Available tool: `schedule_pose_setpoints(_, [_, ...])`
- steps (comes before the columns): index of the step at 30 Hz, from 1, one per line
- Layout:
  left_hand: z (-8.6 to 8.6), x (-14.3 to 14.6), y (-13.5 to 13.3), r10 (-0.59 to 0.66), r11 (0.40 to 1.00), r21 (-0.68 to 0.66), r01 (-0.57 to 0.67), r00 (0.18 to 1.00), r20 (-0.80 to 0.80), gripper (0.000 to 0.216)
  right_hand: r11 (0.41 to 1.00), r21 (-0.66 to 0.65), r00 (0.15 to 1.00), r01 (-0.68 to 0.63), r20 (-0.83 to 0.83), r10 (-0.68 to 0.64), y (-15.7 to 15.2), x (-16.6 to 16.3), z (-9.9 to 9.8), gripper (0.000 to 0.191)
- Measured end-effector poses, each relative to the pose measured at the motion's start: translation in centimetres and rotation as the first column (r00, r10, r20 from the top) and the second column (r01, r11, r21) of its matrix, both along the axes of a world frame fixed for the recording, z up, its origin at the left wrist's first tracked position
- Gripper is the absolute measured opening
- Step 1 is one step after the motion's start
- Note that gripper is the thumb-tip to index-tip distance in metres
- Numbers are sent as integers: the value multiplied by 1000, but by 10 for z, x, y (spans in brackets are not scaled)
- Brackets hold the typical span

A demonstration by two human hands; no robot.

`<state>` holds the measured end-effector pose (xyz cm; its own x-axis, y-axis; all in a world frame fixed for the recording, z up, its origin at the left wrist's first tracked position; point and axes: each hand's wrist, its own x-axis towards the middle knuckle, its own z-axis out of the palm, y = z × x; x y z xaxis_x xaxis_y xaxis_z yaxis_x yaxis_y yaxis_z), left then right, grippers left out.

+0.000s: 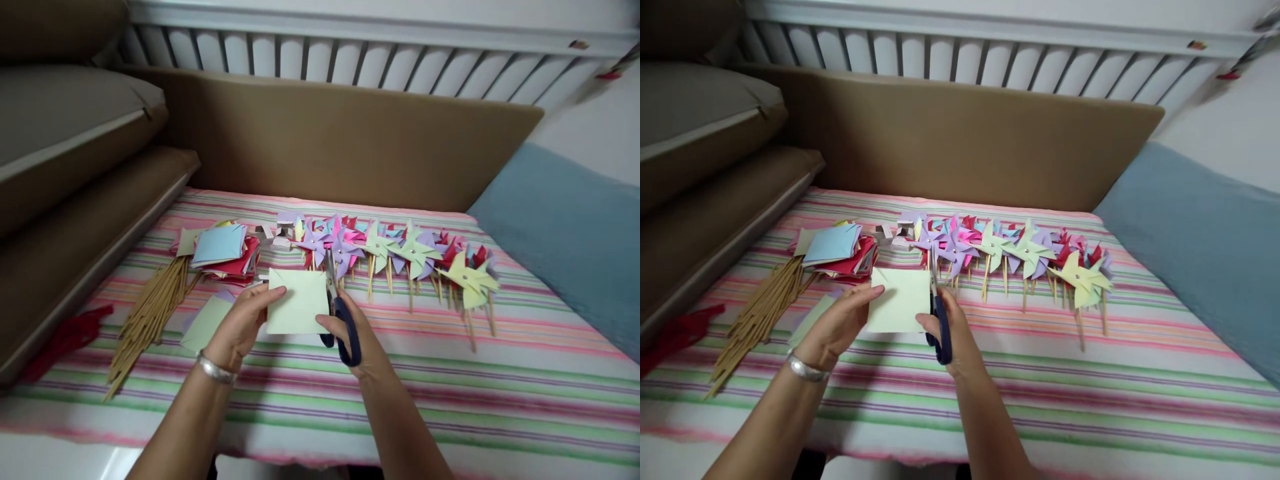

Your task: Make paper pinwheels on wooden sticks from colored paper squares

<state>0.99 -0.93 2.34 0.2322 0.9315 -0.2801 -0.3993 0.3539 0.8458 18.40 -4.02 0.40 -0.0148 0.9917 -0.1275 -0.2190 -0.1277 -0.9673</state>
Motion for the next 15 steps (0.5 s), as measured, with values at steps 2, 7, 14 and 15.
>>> schedule_pose_setpoints(2, [0,-10,3,-80,997,16,82,992,-96,22,999,-20,995,-38,93,40,-1,2,5,46])
schedule_pose_setpoints(7, [-8,-11,5,-51,999,11,52,993,-102,33,999,-35,983,-29,182,35,-1,-7,11,49])
schedule_pose_setpoints(14, [-12,-27,18,457,889,3,-459,887,68,34,998,68,1000,6,18,-7,-8,-26,1,53])
schedule_pose_setpoints(15, [-11,-29,19,506,862,-4,-508,859,83,34,997,59,999,-48,12,47,-12,-31,0,51])
